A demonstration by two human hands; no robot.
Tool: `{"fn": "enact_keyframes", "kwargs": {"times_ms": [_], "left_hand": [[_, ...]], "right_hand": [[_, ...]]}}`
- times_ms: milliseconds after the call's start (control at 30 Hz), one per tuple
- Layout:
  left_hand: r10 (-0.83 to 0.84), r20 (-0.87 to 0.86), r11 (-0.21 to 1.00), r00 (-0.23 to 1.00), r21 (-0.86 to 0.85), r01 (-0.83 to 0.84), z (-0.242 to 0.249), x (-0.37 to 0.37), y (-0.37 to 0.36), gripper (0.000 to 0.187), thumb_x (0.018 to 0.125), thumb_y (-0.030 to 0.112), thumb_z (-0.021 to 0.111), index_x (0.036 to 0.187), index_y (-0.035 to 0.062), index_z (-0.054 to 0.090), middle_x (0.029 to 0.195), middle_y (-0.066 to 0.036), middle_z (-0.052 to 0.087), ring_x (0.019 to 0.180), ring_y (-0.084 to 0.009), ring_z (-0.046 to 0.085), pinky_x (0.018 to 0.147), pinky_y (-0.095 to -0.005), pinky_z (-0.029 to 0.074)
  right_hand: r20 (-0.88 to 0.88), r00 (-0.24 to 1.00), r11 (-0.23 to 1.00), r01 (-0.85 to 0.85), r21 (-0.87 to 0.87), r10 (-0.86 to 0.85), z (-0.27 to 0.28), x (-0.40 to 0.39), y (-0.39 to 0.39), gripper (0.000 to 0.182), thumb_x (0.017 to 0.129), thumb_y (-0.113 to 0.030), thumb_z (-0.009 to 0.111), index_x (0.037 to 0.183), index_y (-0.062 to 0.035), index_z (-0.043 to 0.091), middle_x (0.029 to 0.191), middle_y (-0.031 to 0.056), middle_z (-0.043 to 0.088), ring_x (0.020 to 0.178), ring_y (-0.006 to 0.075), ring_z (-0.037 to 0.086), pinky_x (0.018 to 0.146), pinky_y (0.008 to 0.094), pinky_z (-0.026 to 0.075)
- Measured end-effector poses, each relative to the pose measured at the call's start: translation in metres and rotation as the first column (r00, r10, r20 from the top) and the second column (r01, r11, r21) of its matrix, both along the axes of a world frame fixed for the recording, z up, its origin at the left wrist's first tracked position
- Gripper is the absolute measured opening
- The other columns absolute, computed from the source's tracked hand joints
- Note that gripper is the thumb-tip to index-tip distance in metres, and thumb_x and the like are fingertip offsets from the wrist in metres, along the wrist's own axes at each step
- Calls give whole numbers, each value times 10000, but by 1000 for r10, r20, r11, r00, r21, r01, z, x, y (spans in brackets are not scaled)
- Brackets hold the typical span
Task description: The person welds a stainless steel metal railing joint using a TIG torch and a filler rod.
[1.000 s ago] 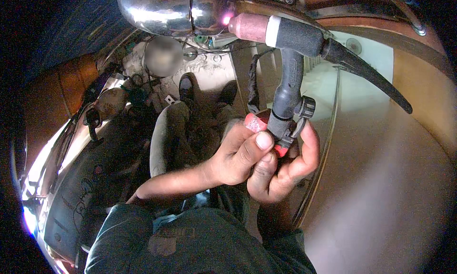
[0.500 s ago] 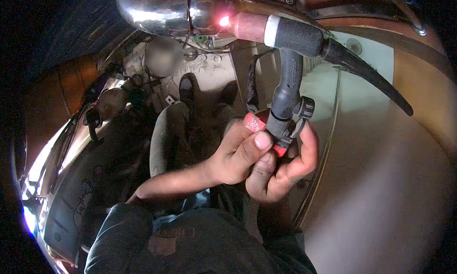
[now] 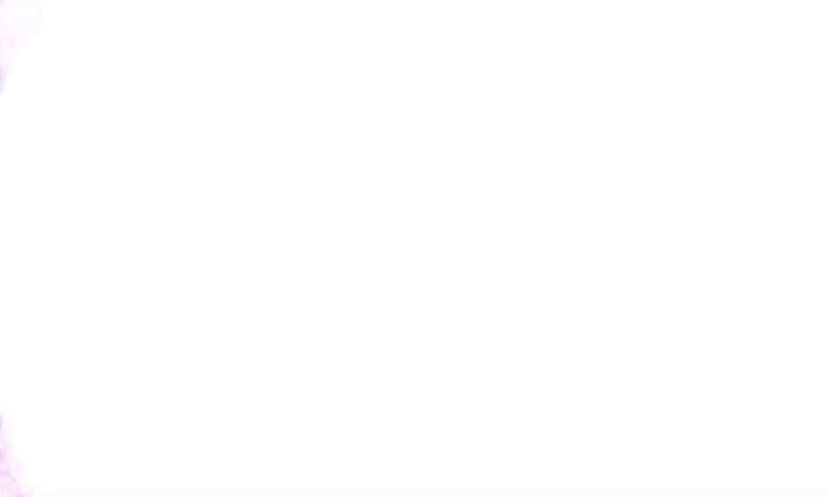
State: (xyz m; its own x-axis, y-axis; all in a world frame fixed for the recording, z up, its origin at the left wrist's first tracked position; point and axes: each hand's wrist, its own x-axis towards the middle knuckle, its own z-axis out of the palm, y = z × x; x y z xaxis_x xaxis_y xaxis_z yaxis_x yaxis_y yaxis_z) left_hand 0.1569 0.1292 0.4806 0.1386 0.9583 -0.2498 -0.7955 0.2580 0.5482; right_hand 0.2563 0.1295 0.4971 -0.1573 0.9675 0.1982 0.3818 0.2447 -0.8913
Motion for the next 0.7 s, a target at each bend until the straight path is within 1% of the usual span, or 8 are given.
{"fn": "enact_keyframes", "kwargs": {"times_ms": [33,67,100,167,267,567,600,700], "left_hand": [[-1,41,999,999,-34,3,1,1,0,302,1008,305,506,965,26,612,857,-70,604,800,-137,582,686,-308,463],[37,-117,989,992,146,-20,-5,-3,-2,305,1010,308,503,961,27,612,854,-64,593,775,-147,569,684,-301,453],[38,-115,989,993,147,-21,-3,-5,-3,313,1014,304,495,939,24,614,848,-61,583,756,-153,555,681,-306,447],[75,-147,984,986,170,-49,-4,-5,-3,323,1017,300,490,916,19,616,838,-59,578,752,-149,554,671,-309,445],[89,-89,979,992,193,-71,-10,0,-1,343,1021,315,483,914,18,619,841,-56,576,759,-143,559,660,-299,445],[-105,0,964,994,246,102,-24,-8,0,413,1030,359,463,945,-7,634,816,-23,602,757,-108,573,664,-268,463],[-113,-24,961,993,251,116,-23,-11,2,438,1031,385,460,948,-9,634,793,-7,591,722,-87,562,621,-252,455],[-154,3,942,988,302,146,-34,-16,7,461,1031,417,448,959,1,634,748,10,572,655,-59,535,552,-230,428]], "right_hand": [[21,999,1000,24,14,-24,2,-3,0,612,969,-217,503,1399,88,194,1318,269,415,1141,297,534,977,404,436],[43,998,998,48,28,-49,3,-6,0,615,971,-220,498,1400,93,188,1326,270,408,1139,293,539,971,394,443],[3,1000,1000,25,5,-25,6,-9,1,588,969,-216,492,1423,41,220,1353,198,401,1160,256,502,1014,391,393],[25,1000,1000,-16,-4,16,9,-8,0,581,966,-180,467,1428,45,197,1372,200,380,1181,266,491,1022,396,386],[50,999,1000,-5,-19,6,11,-9,0,574,961,-147,453,1431,47,185,1379,208,378,1186,267,493,1032,401,376],[-1,1000,995,17,-96,-17,13,-11,-5,603,980,-158,468,1456,-1,133,1328,223,451,1159,263,528,1025,408,400],[30,999,994,38,-99,-35,16,-14,-7,599,991,-171,471,1458,-7,133,1322,227,461,1143,261,546,1013,406,413],[-47,999,1000,0,5,1,6,-16,-1,602,977,-112,500,1434,32,136,1291,241,455,1116,281,568,966,388,452]]}}
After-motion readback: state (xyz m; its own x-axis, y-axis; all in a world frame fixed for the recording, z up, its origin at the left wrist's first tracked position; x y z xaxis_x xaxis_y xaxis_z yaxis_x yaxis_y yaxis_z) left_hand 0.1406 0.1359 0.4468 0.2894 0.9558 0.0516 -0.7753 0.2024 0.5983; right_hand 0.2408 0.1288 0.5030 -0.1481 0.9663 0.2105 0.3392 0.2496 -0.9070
